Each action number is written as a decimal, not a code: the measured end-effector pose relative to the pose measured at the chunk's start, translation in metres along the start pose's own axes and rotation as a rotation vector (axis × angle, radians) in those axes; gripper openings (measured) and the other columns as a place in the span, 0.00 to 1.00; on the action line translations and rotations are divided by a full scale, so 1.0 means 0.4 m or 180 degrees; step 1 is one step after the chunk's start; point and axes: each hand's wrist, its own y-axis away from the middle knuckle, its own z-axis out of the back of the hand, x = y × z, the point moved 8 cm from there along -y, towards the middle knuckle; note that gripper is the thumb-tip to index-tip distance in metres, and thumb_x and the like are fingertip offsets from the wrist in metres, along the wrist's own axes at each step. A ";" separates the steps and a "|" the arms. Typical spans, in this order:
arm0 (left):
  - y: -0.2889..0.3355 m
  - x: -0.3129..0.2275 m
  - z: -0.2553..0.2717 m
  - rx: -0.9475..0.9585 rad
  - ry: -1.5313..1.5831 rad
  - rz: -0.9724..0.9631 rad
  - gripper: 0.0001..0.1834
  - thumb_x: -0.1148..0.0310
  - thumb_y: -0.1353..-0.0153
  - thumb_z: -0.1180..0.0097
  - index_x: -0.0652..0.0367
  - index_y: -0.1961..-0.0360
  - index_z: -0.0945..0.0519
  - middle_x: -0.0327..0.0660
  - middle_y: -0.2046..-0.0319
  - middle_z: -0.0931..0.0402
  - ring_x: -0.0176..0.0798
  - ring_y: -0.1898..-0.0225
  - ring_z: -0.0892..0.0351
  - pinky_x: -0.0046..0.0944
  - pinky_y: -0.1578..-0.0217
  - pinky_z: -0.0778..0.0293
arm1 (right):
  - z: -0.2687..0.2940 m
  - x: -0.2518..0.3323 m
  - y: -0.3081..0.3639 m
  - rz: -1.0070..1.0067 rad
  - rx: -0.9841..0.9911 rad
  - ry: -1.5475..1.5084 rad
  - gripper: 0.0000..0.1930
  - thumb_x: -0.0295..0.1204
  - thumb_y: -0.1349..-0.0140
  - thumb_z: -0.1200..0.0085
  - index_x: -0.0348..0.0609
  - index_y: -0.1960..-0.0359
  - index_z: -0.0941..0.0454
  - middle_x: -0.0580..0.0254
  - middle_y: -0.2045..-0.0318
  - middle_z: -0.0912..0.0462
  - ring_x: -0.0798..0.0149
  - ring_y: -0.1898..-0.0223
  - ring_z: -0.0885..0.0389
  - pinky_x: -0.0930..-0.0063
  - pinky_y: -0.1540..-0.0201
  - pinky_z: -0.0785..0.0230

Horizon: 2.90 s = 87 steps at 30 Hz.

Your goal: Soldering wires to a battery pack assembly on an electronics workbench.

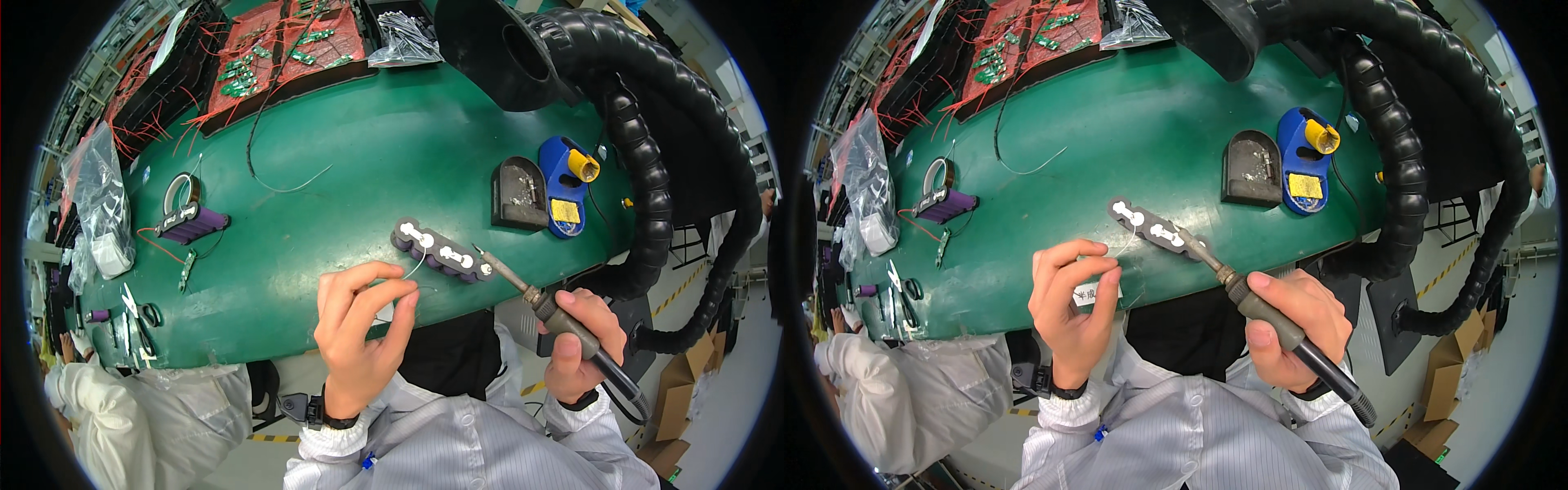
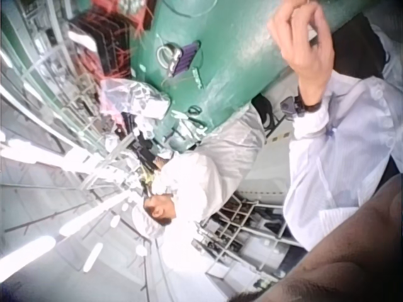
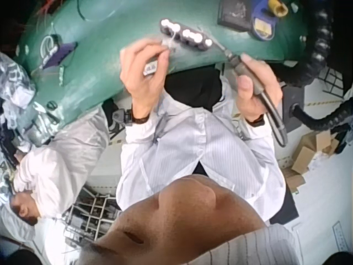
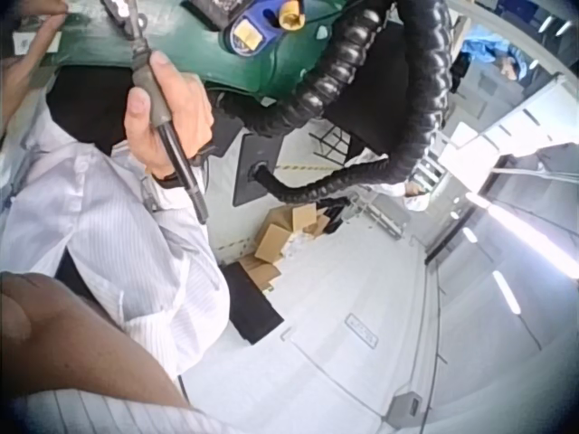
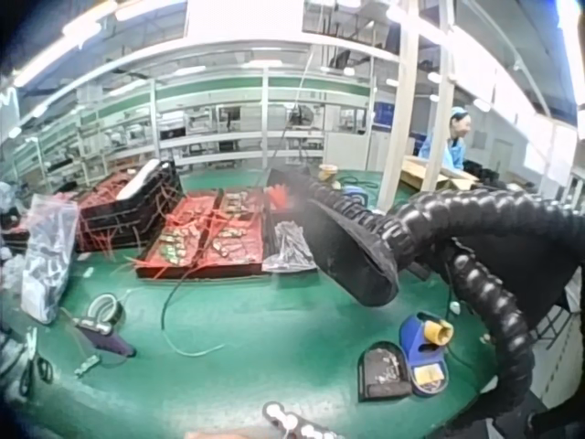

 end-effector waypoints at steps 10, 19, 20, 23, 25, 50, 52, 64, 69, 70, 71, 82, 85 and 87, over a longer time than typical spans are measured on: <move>0.057 0.059 0.018 0.0370 0.0931 0.0432 0.12 0.83 0.44 0.35 0.62 0.59 0.12 0.44 0.53 0.19 0.36 0.62 0.29 0.34 0.62 0.31 | -0.021 0.021 0.017 0.0347 0.0112 -0.0269 0.17 0.35 0.31 0.34 0.36 0.48 0.17 0.55 0.69 0.17 0.64 0.74 0.20 0.72 0.71 0.28; 0.063 0.160 0.033 -0.0235 0.4105 0.1805 0.31 0.73 0.36 0.47 0.71 0.31 0.31 0.48 0.45 0.25 0.32 0.59 0.33 0.31 0.58 0.32 | -0.032 0.020 0.044 0.0209 0.0031 -0.0278 0.17 0.38 0.31 0.33 0.45 0.45 0.19 0.53 0.66 0.17 0.65 0.72 0.20 0.73 0.71 0.28; 0.062 0.167 0.032 -0.0285 0.4241 0.1955 0.30 0.74 0.36 0.47 0.71 0.31 0.31 0.47 0.44 0.26 0.32 0.59 0.33 0.31 0.58 0.32 | -0.032 0.018 0.046 0.0186 0.0024 -0.0311 0.17 0.38 0.31 0.33 0.46 0.45 0.19 0.54 0.66 0.17 0.65 0.71 0.20 0.73 0.71 0.28; 0.062 0.162 0.029 -0.0387 0.4592 0.2396 0.29 0.75 0.32 0.50 0.70 0.30 0.33 0.45 0.42 0.29 0.33 0.55 0.33 0.31 0.59 0.31 | -0.041 0.032 0.042 0.0261 0.0237 -0.0265 0.16 0.23 0.34 0.35 0.48 0.46 0.19 0.54 0.67 0.18 0.65 0.74 0.19 0.74 0.72 0.26; 0.061 0.151 0.024 -0.0369 0.4793 0.2491 0.29 0.76 0.30 0.52 0.69 0.29 0.35 0.44 0.44 0.30 0.33 0.55 0.33 0.31 0.60 0.31 | -0.051 0.042 0.036 0.0222 0.0326 -0.0369 0.21 0.12 0.39 0.39 0.49 0.47 0.18 0.54 0.67 0.18 0.66 0.76 0.19 0.74 0.74 0.25; 0.072 0.113 -0.002 -0.0620 0.5669 0.2659 0.29 0.81 0.26 0.56 0.65 0.26 0.41 0.40 0.52 0.33 0.35 0.54 0.33 0.32 0.55 0.27 | -0.279 0.063 0.111 0.0061 0.0240 -0.0787 0.18 0.19 0.53 0.23 0.51 0.61 0.15 0.51 0.50 0.17 0.57 0.61 0.13 0.69 0.59 0.17; 0.072 0.102 -0.002 -0.0621 0.5602 0.2577 0.28 0.81 0.26 0.55 0.65 0.26 0.41 0.40 0.52 0.33 0.35 0.54 0.33 0.32 0.54 0.26 | -0.273 0.067 0.107 0.0110 0.0178 -0.0758 0.18 0.19 0.53 0.23 0.51 0.61 0.15 0.51 0.51 0.18 0.57 0.61 0.13 0.69 0.60 0.17; 0.045 -0.001 -0.035 -0.0013 0.5052 0.2018 0.22 0.73 0.22 0.53 0.67 0.30 0.34 0.42 0.55 0.26 0.36 0.53 0.28 0.37 0.49 0.27 | -0.237 0.070 0.089 0.0030 0.0080 -0.0679 0.20 0.14 0.53 0.23 0.50 0.63 0.18 0.51 0.48 0.22 0.59 0.58 0.11 0.69 0.59 0.13; 0.023 -0.044 -0.055 0.0159 0.4634 0.1720 0.27 0.75 0.26 0.51 0.69 0.28 0.35 0.44 0.50 0.25 0.39 0.48 0.27 0.38 0.44 0.27 | -0.198 0.071 0.070 0.0070 -0.0007 -0.0640 0.24 0.11 0.48 0.27 0.45 0.57 0.28 0.46 0.48 0.27 0.56 0.56 0.09 0.72 0.62 0.14; 0.015 -0.051 -0.056 0.0166 0.4388 0.1617 0.28 0.75 0.26 0.51 0.70 0.27 0.36 0.45 0.48 0.25 0.40 0.47 0.26 0.39 0.43 0.27 | -0.188 0.061 0.073 0.0000 -0.0050 -0.0683 0.25 0.11 0.47 0.28 0.45 0.56 0.29 0.45 0.48 0.27 0.56 0.56 0.09 0.73 0.63 0.14; 0.012 -0.051 -0.044 0.0099 0.3870 0.1454 0.30 0.76 0.27 0.52 0.71 0.25 0.38 0.49 0.42 0.26 0.42 0.44 0.25 0.40 0.43 0.26 | -0.176 0.051 0.075 -0.0069 -0.0092 -0.0728 0.26 0.11 0.47 0.28 0.46 0.55 0.30 0.45 0.48 0.27 0.57 0.56 0.10 0.73 0.64 0.14; 0.125 0.000 -0.114 0.0490 0.3101 0.1617 0.22 0.86 0.31 0.43 0.66 0.39 0.32 0.48 0.49 0.22 0.36 0.47 0.21 0.38 0.46 0.24 | -0.128 -0.014 0.087 -0.0855 -0.0463 -0.1316 0.28 0.09 0.40 0.35 0.45 0.48 0.38 0.48 0.60 0.15 0.59 0.46 0.25 0.72 0.53 0.19; 0.132 -0.011 -0.140 0.0743 0.3538 0.1811 0.23 0.86 0.31 0.41 0.68 0.38 0.32 0.47 0.51 0.19 0.36 0.48 0.18 0.38 0.46 0.22 | -0.132 -0.028 0.094 -0.1006 -0.0514 -0.1443 0.28 0.10 0.39 0.35 0.46 0.47 0.39 0.50 0.62 0.13 0.61 0.45 0.26 0.74 0.52 0.20; 0.124 -0.011 -0.139 0.0812 0.3375 0.1764 0.22 0.86 0.32 0.40 0.70 0.39 0.29 0.47 0.53 0.18 0.36 0.50 0.16 0.37 0.48 0.20 | -0.132 -0.031 0.094 -0.1028 -0.0485 -0.1415 0.28 0.11 0.38 0.35 0.46 0.46 0.39 0.51 0.62 0.13 0.61 0.45 0.27 0.75 0.52 0.20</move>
